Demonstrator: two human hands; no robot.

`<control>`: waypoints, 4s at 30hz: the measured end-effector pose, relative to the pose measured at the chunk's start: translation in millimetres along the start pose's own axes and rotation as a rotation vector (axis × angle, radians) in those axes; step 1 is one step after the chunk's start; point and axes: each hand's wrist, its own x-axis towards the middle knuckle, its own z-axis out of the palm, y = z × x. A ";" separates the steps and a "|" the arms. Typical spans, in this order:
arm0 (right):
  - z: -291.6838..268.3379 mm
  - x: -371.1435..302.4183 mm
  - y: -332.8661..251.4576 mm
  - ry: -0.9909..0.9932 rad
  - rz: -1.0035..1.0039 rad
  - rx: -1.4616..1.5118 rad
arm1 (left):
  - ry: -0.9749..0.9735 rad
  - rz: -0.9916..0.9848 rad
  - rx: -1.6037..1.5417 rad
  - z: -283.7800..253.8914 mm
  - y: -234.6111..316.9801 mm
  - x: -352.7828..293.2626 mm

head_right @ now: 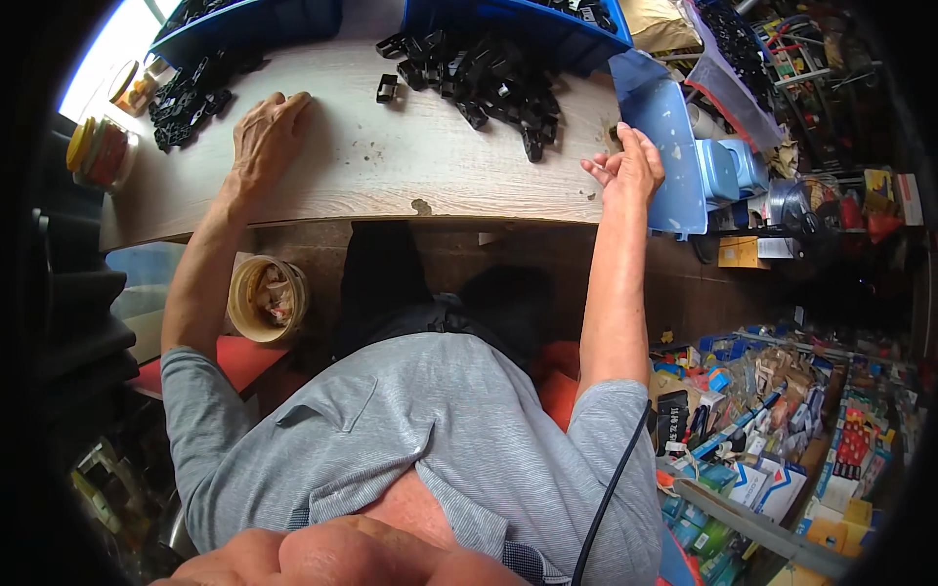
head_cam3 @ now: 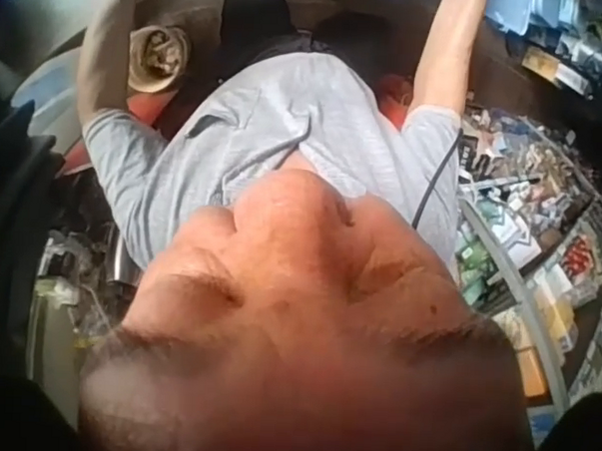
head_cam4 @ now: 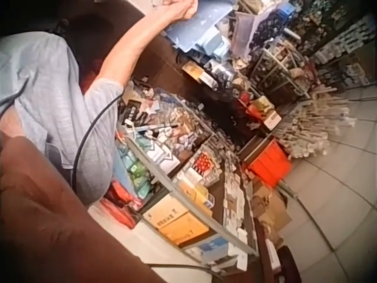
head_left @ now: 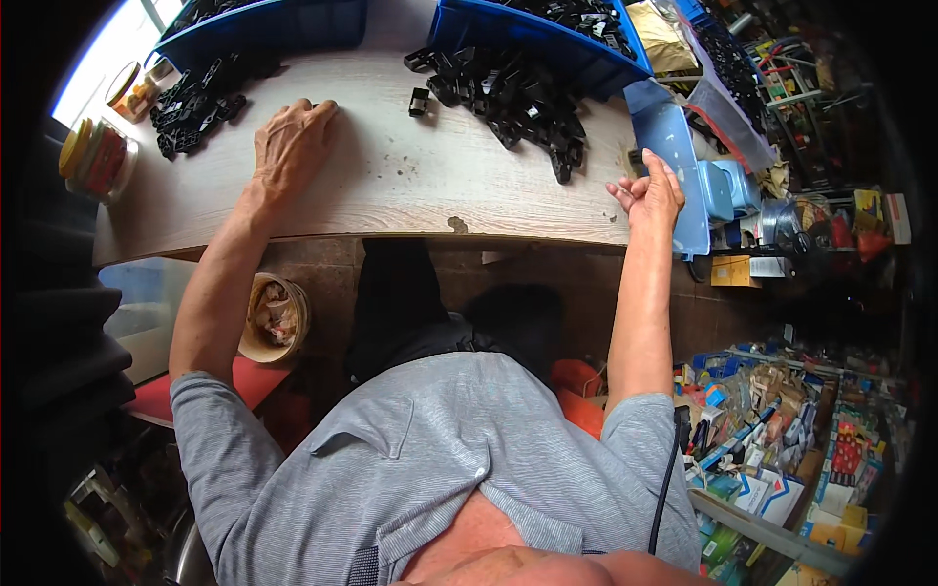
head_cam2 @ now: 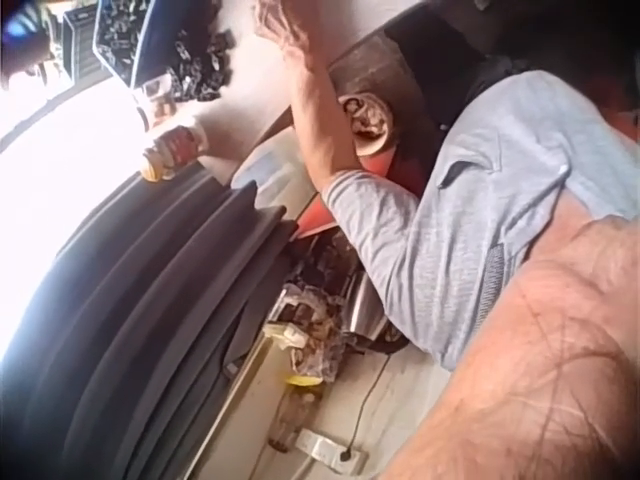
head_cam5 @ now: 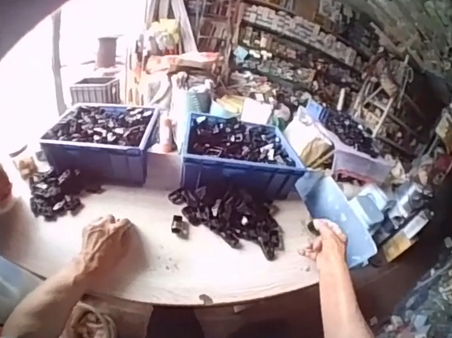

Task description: Assembling small black plastic components by hand at a workbench.

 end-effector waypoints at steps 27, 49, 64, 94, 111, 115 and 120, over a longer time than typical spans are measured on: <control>124.1 -73.8 35.6 -0.375 0.009 -0.773 | 0.025 0.040 -0.368 2.2 18.1 6.5; 127.5 -110.6 50.1 -0.825 0.245 -0.281 | -0.090 -0.052 -1.387 13.4 109.2 -17.2; 134.4 -99.8 38.4 -0.876 0.117 -0.650 | -0.031 0.437 -0.910 18.6 106.2 -3.5; 29.0 -47.2 12.2 -0.489 0.158 -0.108 | 0.015 -0.564 0.151 0.7 -109.3 4.5; 37.0 -53.0 15.0 -0.315 0.191 -0.560 | 0.197 0.066 -0.174 -0.3 11.1 -24.6; 46.8 -56.7 21.6 -0.303 0.062 -0.742 | 0.174 0.116 -0.255 -3.4 30.4 -30.8; 47.3 -60.9 24.8 -0.295 0.050 -0.728 | 0.138 -0.030 -0.645 -2.8 70.5 -39.5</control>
